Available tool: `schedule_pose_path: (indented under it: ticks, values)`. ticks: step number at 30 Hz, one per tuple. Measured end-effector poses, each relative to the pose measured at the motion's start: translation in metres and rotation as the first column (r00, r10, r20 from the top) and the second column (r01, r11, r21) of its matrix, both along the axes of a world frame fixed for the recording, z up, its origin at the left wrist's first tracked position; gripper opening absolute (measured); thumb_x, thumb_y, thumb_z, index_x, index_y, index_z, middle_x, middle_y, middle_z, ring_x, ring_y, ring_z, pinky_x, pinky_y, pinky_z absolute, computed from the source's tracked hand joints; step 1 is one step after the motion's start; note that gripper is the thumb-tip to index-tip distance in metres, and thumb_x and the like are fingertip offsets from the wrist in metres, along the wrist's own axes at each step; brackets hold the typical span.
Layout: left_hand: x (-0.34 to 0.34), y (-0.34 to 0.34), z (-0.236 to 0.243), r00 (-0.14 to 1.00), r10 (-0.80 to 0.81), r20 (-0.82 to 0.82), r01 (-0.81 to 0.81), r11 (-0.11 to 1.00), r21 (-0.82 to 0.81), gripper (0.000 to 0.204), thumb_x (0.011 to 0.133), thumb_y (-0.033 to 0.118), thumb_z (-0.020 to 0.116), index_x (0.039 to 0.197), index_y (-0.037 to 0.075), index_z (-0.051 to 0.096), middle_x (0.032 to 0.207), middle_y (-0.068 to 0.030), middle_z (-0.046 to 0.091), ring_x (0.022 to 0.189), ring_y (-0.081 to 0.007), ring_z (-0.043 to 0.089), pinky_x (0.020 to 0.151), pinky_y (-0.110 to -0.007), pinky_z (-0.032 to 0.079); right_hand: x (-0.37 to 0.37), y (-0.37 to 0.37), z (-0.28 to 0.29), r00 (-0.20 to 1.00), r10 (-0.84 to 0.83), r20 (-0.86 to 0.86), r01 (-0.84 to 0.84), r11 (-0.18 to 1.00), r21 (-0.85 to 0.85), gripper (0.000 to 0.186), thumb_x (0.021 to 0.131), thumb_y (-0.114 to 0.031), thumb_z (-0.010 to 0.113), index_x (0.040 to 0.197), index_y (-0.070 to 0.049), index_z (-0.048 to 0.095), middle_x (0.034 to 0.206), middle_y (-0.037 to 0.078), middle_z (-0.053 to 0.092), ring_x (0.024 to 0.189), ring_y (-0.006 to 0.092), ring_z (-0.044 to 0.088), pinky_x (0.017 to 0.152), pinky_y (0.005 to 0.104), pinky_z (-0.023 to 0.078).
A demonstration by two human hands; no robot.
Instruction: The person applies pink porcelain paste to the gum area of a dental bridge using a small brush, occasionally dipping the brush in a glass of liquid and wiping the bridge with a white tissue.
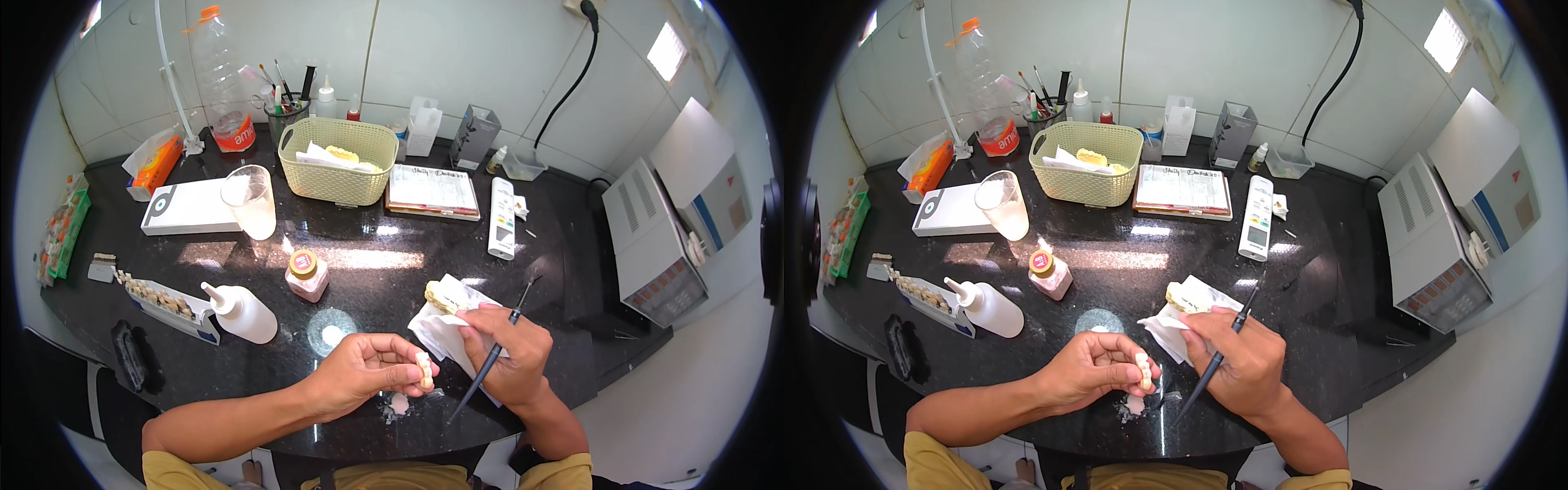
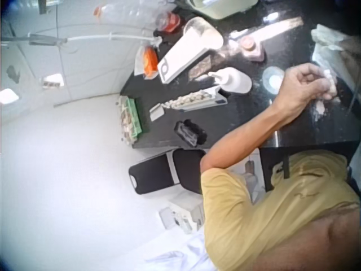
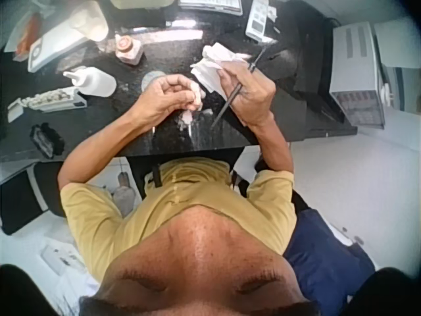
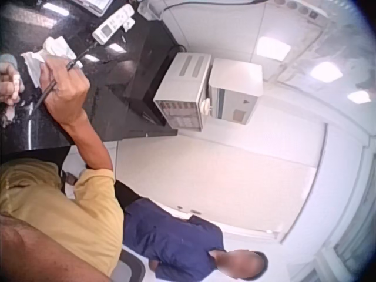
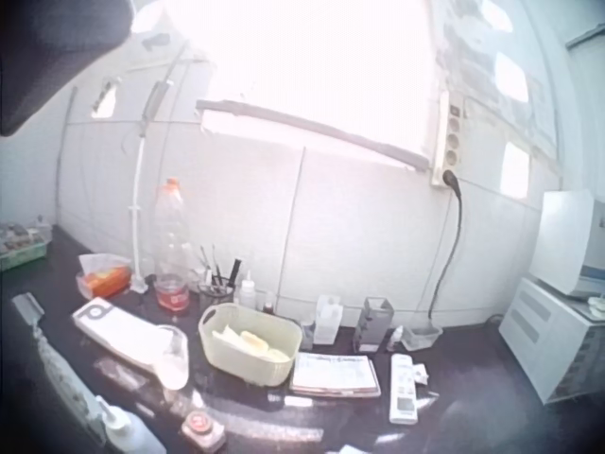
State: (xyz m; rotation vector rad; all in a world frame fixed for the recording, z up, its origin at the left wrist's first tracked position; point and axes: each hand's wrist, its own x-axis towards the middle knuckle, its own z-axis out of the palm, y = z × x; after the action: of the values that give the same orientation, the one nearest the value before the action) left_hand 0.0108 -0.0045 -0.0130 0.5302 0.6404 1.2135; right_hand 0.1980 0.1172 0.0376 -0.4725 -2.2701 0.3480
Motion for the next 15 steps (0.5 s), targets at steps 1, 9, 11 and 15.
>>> schedule_pose_path:
  ticks: [1,9,11,15]
  values:
    - [0.0004,-0.0006,0.0004,1.0,-0.008,0.01,0.008,1.0,0.006,0.018,0.095,0.006,0.066,0.109,-0.004,0.062,0.107,-0.0159,0.069,0.095,-0.0191,0.069,0.085,-0.029,0.057,-0.0006,-0.0017,0.0007,0.999,0.034,-0.001,-0.034,0.999,0.014,0.015,0.078,-0.001,0.075,0.092,-0.003,0.073,0.08,0.013,0.072,0.073,0.028,0.072,0.079,0.0371,0.059]
    - [0.0005,0.0003,0.0033,0.999,-0.024,-0.042,0.024,1.0,-0.011,0.019,0.096,0.01,0.065,0.107,-0.005,0.063,0.101,-0.0141,0.07,0.093,-0.0175,0.069,0.085,-0.027,0.056,-0.0009,-0.0052,-0.0027,0.975,0.222,0.016,-0.222,0.973,0.057,0.022,0.075,-0.005,0.078,0.096,-0.004,0.072,0.089,0.009,0.075,0.076,0.0229,0.072,0.076,0.0362,0.061]
    - [0.0003,0.0001,0.0017,0.999,-0.025,-0.043,0.024,1.0,-0.02,0.019,0.096,0.01,0.065,0.107,-0.005,0.063,0.101,-0.0139,0.07,0.093,-0.0173,0.069,0.085,-0.027,0.056,-0.0008,-0.0053,-0.0026,0.97,0.241,0.026,-0.242,0.969,0.054,0.022,0.075,-0.007,0.079,0.096,-0.004,0.073,0.09,0.009,0.074,0.077,0.023,0.072,0.075,0.0362,0.061]
    - [-0.0003,-0.0009,-0.0001,0.999,-0.03,-0.021,0.03,0.999,-0.024,0.018,0.096,0.01,0.065,0.106,-0.004,0.063,0.101,-0.0137,0.07,0.093,-0.0172,0.069,0.085,-0.027,0.056,-0.0004,-0.005,-0.0025,0.962,0.267,0.047,-0.27,0.961,0.06,0.022,0.076,-0.011,0.08,0.096,-0.005,0.073,0.092,0.009,0.074,0.078,0.0238,0.072,0.075,0.0363,0.061]
